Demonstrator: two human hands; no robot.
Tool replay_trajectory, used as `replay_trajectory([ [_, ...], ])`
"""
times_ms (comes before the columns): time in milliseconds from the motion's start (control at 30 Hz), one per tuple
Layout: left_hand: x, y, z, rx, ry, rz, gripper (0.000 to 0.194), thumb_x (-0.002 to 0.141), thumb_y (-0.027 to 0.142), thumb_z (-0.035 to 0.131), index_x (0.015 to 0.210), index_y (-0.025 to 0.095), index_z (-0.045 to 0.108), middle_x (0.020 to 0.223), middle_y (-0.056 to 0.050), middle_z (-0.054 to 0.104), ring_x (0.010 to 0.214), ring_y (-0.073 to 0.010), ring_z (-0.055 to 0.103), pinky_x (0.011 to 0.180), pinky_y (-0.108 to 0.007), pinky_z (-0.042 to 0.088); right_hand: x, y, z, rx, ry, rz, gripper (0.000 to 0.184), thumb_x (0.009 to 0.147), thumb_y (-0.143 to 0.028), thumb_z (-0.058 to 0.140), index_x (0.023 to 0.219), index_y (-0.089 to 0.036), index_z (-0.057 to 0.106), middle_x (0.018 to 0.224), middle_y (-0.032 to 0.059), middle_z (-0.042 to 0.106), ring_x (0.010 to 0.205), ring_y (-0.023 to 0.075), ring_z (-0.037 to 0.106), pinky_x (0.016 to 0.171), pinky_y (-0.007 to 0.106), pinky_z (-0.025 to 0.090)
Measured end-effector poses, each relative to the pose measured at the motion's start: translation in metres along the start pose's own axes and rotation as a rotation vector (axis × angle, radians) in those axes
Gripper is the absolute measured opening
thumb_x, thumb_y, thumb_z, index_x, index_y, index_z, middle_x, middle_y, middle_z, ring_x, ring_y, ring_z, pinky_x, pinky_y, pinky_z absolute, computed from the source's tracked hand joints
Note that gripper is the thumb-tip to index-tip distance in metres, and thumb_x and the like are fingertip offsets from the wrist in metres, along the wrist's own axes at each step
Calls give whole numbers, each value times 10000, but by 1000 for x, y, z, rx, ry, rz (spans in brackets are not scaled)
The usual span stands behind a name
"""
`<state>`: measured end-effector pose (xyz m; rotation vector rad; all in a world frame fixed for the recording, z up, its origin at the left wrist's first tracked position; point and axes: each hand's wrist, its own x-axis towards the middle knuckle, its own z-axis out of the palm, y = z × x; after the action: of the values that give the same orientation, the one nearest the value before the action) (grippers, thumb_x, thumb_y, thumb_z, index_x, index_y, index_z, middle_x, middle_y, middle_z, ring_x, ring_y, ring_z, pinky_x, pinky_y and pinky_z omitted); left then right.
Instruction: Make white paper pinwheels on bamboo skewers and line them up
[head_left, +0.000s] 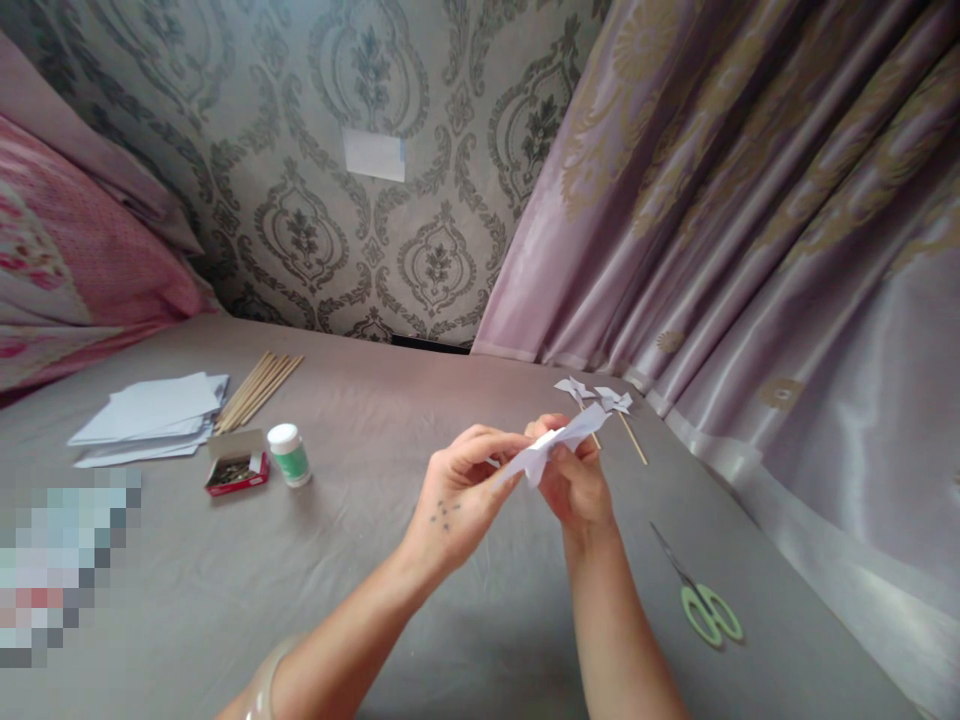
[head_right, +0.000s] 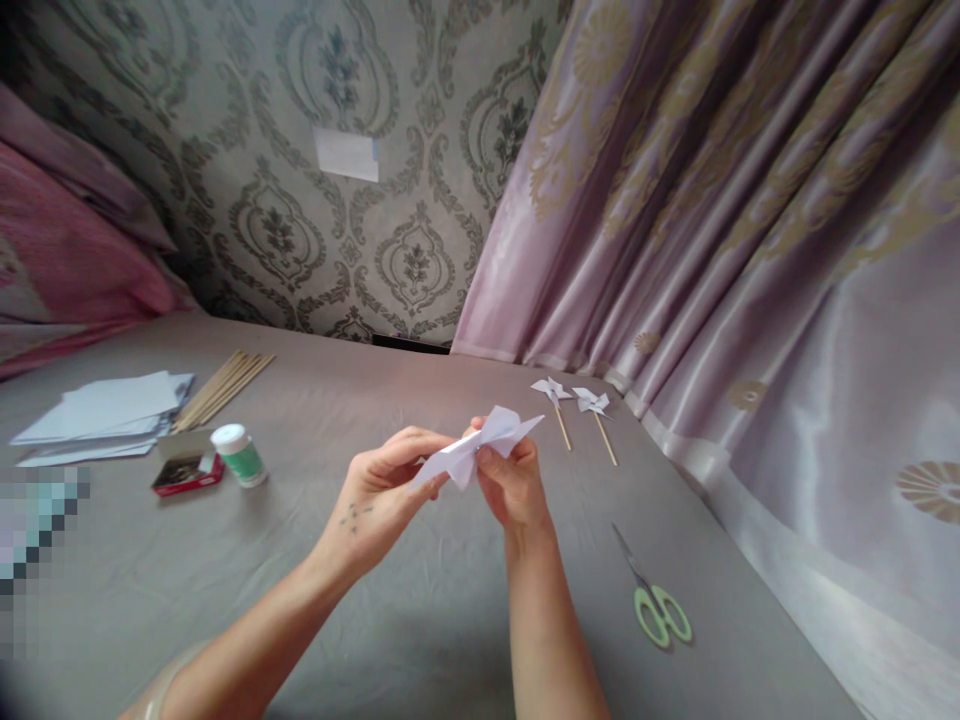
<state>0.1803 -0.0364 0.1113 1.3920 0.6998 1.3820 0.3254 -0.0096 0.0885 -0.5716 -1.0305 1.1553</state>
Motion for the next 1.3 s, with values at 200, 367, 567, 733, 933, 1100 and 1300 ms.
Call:
replay_trajectory([
  [200,9,-19,-6,-95,50,-96,213,688,358,727,642,153,693,679,-12,587,590,-96,466,532,-217,388,3,10,3,-114,131,28,286,534,-406,838,661,-212,671,674,1,663,619,152,581,616,308,498],
  [367,15,-42,-13,-188,60,-177,251,671,348,739,578,146,624,540,38,492,555,-82,414,549,-217,336,4,23,2,-184,178,52,273,574,-373,818,733,-188,695,732,17,708,662,173,622,658,328,511],
  [567,17,-60,-16,-223,73,-195,225,664,306,737,581,141,609,540,44,498,563,-77,413,570,-214,319,6,33,-1,-223,204,61,240,605,-333,804,756,-172,710,735,16,713,674,167,624,668,315,502],
  [733,19,-59,-21,-288,32,-248,187,613,232,743,760,139,675,658,20,606,646,-108,518,656,-228,400,6,31,0,-287,205,67,239,613,-334,798,763,-170,709,747,14,713,683,163,622,673,292,489],
  [933,19,-41,-33,-180,-65,-223,404,639,281,763,994,113,672,847,-55,682,773,-159,596,738,-267,461,0,12,9,-450,18,46,194,716,-346,730,762,-166,673,686,-12,637,616,116,545,583,226,422],
  [1100,20,-34,-42,-32,-95,-146,412,647,344,781,985,125,696,869,-69,703,780,-177,615,761,-302,485,-4,1,19,-526,-79,42,213,728,-372,710,746,-168,652,668,-14,592,609,115,518,555,220,407],
  [1300,21,-29,-56,106,-237,-38,326,735,340,723,988,134,716,911,-80,709,835,-193,621,800,-317,479,-6,-4,20,-633,-156,-65,169,759,-339,697,715,-177,673,730,9,597,691,140,564,628,245,435],
])
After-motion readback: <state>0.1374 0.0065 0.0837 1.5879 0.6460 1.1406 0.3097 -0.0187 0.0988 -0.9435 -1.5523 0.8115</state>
